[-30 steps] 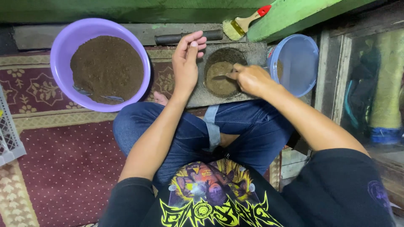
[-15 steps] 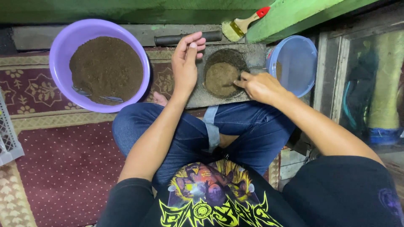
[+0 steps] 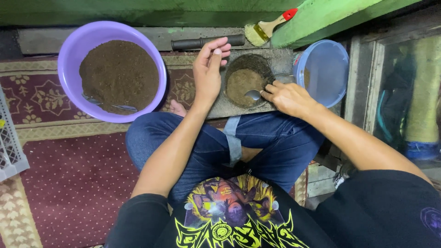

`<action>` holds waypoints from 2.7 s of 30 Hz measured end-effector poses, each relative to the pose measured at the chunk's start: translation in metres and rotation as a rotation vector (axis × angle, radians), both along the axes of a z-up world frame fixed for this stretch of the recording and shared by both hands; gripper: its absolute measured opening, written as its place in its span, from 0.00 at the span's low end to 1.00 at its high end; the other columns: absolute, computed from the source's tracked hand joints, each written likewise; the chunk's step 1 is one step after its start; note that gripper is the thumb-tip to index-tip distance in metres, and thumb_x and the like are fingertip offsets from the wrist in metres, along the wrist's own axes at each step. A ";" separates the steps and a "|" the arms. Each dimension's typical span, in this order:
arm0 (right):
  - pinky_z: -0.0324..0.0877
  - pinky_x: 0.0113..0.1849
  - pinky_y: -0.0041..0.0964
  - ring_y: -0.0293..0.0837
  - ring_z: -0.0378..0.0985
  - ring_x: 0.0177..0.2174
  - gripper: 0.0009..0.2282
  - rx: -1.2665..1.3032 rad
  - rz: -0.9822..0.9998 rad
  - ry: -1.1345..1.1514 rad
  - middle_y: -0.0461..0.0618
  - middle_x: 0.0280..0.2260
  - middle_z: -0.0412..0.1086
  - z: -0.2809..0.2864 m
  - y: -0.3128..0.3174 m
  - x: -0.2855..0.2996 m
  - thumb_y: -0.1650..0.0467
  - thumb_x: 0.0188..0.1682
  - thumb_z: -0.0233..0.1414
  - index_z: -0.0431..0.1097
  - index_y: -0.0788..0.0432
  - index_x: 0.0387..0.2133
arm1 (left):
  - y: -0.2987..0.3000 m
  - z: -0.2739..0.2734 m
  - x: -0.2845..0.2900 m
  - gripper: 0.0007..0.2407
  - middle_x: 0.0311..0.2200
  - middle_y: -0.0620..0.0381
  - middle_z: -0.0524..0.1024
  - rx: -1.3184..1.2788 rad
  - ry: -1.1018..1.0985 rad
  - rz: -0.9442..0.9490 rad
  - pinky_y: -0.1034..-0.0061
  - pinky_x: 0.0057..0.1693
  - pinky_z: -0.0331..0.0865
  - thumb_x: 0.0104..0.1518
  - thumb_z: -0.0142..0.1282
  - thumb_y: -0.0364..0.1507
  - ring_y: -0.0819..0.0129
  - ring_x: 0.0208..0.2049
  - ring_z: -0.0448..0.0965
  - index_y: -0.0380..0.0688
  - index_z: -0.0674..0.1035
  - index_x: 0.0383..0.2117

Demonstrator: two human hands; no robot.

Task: The person sits on the floor, uses a spoon to stir and grind brown powder in a stone mortar, and occasionally uses a brush to clean the edges.

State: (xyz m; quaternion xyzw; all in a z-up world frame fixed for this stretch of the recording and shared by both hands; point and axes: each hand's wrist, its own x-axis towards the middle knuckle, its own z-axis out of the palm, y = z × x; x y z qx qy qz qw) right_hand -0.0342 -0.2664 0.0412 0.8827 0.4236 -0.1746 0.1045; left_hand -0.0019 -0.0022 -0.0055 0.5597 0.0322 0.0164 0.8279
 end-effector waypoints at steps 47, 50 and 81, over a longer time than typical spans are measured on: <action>0.73 0.40 0.47 0.56 0.78 0.39 0.14 0.850 -0.796 0.009 0.53 0.38 0.76 0.053 -0.077 -0.054 0.77 0.50 0.53 0.79 0.55 0.46 | -0.123 0.023 -0.006 0.29 0.65 0.24 0.58 -0.418 0.608 -0.580 0.48 0.66 0.64 0.68 0.37 0.47 0.38 0.65 0.63 0.35 0.65 0.66; 0.73 0.40 0.45 0.55 0.78 0.39 0.16 0.839 -0.870 -0.140 0.52 0.38 0.75 0.076 -0.107 -0.072 0.78 0.50 0.52 0.79 0.54 0.48 | -0.163 0.053 0.007 0.29 0.64 0.26 0.59 -0.400 0.590 -0.621 0.50 0.66 0.65 0.68 0.38 0.47 0.39 0.65 0.63 0.33 0.64 0.66; 0.72 0.32 0.51 0.59 0.76 0.30 0.17 0.314 -0.392 0.062 0.54 0.39 0.65 -0.020 0.027 -0.032 0.74 0.46 0.49 0.73 0.57 0.49 | -0.007 -0.008 0.011 0.14 0.49 0.50 0.80 0.061 0.088 -0.104 0.78 0.52 0.73 0.65 0.45 0.26 0.69 0.46 0.80 0.38 0.75 0.54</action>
